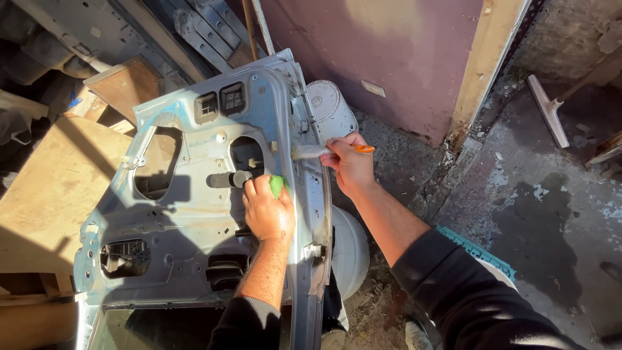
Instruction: Cleaning and prepping the edges of a car door using a brush and soapy water.
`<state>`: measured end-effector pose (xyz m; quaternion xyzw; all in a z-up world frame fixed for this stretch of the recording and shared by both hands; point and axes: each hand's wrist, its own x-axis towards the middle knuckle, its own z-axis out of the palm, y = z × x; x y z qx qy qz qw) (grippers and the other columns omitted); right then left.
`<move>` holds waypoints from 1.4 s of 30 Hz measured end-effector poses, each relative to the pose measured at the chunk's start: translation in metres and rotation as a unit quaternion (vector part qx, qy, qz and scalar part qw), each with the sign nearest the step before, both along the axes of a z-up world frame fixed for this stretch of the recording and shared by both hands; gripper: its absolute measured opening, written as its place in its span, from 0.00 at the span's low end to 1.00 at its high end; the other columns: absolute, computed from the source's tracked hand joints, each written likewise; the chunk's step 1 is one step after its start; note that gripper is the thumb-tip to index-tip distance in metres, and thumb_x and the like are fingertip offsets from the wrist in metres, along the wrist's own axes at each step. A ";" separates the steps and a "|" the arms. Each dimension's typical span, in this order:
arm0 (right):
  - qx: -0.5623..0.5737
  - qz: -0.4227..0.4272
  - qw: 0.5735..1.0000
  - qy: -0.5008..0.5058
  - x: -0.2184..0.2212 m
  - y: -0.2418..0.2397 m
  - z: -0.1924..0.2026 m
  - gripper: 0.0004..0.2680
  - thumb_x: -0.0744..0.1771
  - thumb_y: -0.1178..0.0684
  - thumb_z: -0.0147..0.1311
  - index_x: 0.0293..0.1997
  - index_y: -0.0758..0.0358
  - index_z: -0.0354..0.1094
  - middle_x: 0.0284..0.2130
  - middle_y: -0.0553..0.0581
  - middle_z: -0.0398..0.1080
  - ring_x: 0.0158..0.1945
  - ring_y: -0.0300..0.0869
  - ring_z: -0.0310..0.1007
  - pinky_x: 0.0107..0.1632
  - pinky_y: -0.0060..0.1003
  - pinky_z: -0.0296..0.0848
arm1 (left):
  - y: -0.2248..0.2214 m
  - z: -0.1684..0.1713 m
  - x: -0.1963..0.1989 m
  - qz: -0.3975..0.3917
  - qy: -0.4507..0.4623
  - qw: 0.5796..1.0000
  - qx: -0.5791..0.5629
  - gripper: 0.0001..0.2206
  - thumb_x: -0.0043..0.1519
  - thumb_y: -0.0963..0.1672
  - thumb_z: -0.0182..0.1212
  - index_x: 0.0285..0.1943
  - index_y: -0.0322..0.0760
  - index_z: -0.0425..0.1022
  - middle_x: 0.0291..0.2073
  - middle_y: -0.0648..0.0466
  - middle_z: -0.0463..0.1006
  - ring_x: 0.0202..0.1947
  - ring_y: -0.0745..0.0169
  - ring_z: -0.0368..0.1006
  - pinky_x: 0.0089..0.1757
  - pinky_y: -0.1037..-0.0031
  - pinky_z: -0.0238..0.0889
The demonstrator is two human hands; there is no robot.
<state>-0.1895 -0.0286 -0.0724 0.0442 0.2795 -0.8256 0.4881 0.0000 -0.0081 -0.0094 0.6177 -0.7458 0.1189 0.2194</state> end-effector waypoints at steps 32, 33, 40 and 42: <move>0.070 -0.017 0.997 0.017 0.006 -0.018 -0.017 0.04 0.67 0.65 0.58 0.35 0.69 0.67 0.25 0.68 0.74 0.23 0.53 0.82 0.33 0.44 0.90 | -0.001 0.007 -0.005 -0.020 0.004 0.999 -0.028 0.15 0.59 0.49 0.70 0.52 0.50 0.72 0.45 0.54 0.70 0.51 0.37 0.76 0.51 0.53 0.75; 0.080 -0.017 0.997 0.010 0.013 -0.009 -0.020 0.04 0.67 0.65 0.58 0.35 0.69 0.67 0.25 0.68 0.74 0.23 0.53 0.82 0.33 0.44 0.90 | 0.009 0.006 0.003 -0.020 -0.002 1.000 -0.018 0.15 0.59 0.49 0.70 0.52 0.50 0.72 0.45 0.54 0.70 0.51 0.37 0.76 0.51 0.53 0.75; 0.051 0.028 0.998 -0.001 0.028 0.034 -0.009 0.04 0.65 0.67 0.61 0.33 0.70 0.70 0.28 0.72 0.77 0.25 0.58 0.83 0.34 0.50 0.89 | 0.006 0.007 0.001 -0.009 -0.008 0.999 -0.031 0.15 0.60 0.49 0.70 0.52 0.52 0.72 0.46 0.56 0.70 0.51 0.41 0.77 0.51 0.55 0.76; 0.009 0.048 0.996 0.070 0.017 0.041 -0.022 0.03 0.64 0.69 0.61 0.33 0.74 0.71 0.27 0.76 0.76 0.23 0.61 0.82 0.29 0.52 0.87 | 0.000 0.010 -0.003 -0.008 -0.001 1.000 -0.029 0.15 0.60 0.49 0.70 0.52 0.51 0.72 0.46 0.55 0.70 0.52 0.40 0.76 0.52 0.55 0.75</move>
